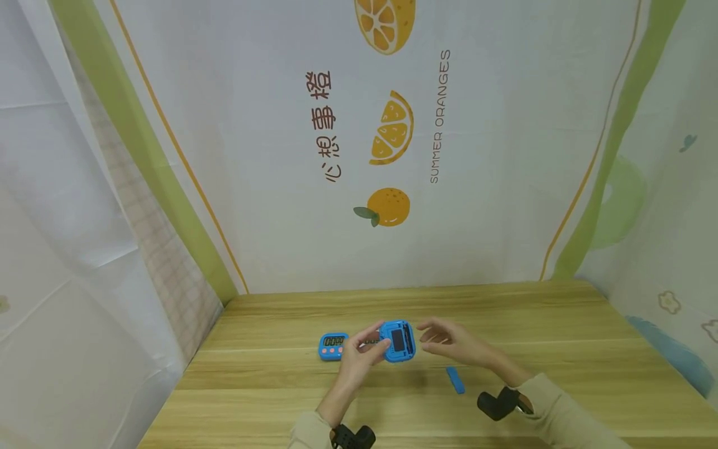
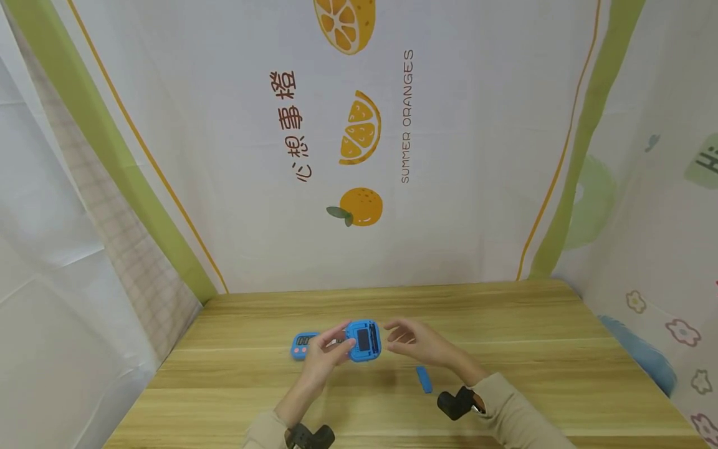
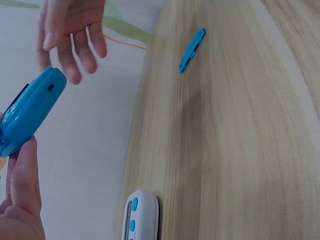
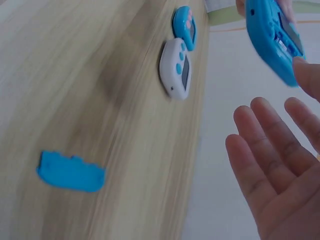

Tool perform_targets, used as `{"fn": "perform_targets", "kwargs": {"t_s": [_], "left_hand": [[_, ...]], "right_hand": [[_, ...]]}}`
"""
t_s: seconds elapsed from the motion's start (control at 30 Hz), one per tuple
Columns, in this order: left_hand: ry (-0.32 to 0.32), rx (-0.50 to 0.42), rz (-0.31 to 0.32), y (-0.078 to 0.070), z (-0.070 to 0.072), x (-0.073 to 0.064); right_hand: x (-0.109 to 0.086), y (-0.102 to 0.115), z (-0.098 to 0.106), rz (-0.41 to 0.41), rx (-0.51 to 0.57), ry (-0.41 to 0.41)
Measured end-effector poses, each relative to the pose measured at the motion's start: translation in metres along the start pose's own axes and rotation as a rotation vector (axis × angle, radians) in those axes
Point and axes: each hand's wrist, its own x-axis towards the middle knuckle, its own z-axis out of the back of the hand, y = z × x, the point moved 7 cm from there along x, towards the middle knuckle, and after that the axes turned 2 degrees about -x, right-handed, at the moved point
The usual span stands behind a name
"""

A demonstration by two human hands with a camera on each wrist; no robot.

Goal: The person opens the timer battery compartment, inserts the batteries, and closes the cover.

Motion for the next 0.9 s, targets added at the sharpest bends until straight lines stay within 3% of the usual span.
{"fn": "perform_targets", "kwargs": {"t_s": [0.2, 0.47, 0.9], "left_hand": [[-0.022, -0.008, 0.012, 0.003, 0.002, 0.001], [-0.015, -0.01, 0.014, 0.003, 0.001, 0.001], [0.017, 0.017, 0.012, 0.005, -0.001, 0.001]], "right_hand": [[-0.013, -0.021, 0.0, 0.013, -0.004, 0.042], [-0.039, -0.057, -0.005, -0.23, 0.076, 0.095], [-0.06, -0.081, -0.012, -0.329, 0.116, 0.133]]}}
